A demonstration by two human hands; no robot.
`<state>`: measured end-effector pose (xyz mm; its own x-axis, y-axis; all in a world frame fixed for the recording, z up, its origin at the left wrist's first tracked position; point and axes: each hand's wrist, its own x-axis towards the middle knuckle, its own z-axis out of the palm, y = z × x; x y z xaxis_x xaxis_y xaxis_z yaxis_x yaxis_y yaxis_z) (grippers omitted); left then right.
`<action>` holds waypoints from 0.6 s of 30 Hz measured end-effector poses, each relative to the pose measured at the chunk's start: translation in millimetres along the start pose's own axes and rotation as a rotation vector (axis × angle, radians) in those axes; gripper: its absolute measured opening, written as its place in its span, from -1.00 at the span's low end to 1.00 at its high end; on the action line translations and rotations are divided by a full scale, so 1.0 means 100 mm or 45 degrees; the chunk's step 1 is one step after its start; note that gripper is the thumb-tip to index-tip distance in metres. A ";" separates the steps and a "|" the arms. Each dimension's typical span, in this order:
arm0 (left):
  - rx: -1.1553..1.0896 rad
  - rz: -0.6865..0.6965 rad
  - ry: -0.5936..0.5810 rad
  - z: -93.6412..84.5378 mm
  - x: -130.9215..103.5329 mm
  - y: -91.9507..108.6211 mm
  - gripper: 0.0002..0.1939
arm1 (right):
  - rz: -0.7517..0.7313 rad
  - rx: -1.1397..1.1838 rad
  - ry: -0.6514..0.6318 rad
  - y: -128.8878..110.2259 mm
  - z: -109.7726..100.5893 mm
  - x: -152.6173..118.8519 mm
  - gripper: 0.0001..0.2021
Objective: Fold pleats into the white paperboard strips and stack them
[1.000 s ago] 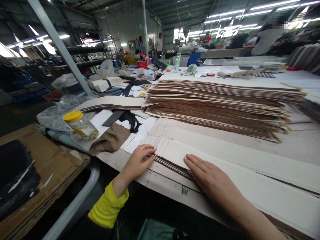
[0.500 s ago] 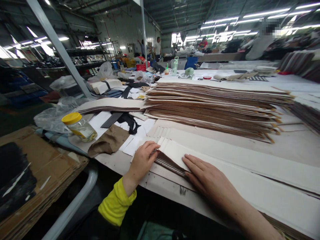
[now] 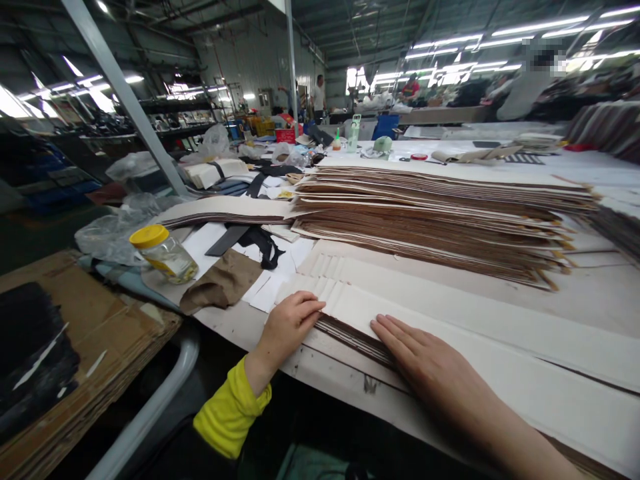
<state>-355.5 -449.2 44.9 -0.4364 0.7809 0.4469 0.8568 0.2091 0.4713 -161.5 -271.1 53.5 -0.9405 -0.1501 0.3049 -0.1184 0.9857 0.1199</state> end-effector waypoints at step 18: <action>-0.056 -0.043 -0.109 -0.09 -0.03 -0.03 -0.74 | -0.071 -0.140 0.064 -0.04 -0.01 0.00 -0.52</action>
<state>-359.4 -457.4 48.9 -0.4385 0.8216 0.3643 0.8281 0.2118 0.5190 -160.7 -275.3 53.9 -0.9160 -0.2109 0.3413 -0.1319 0.9617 0.2403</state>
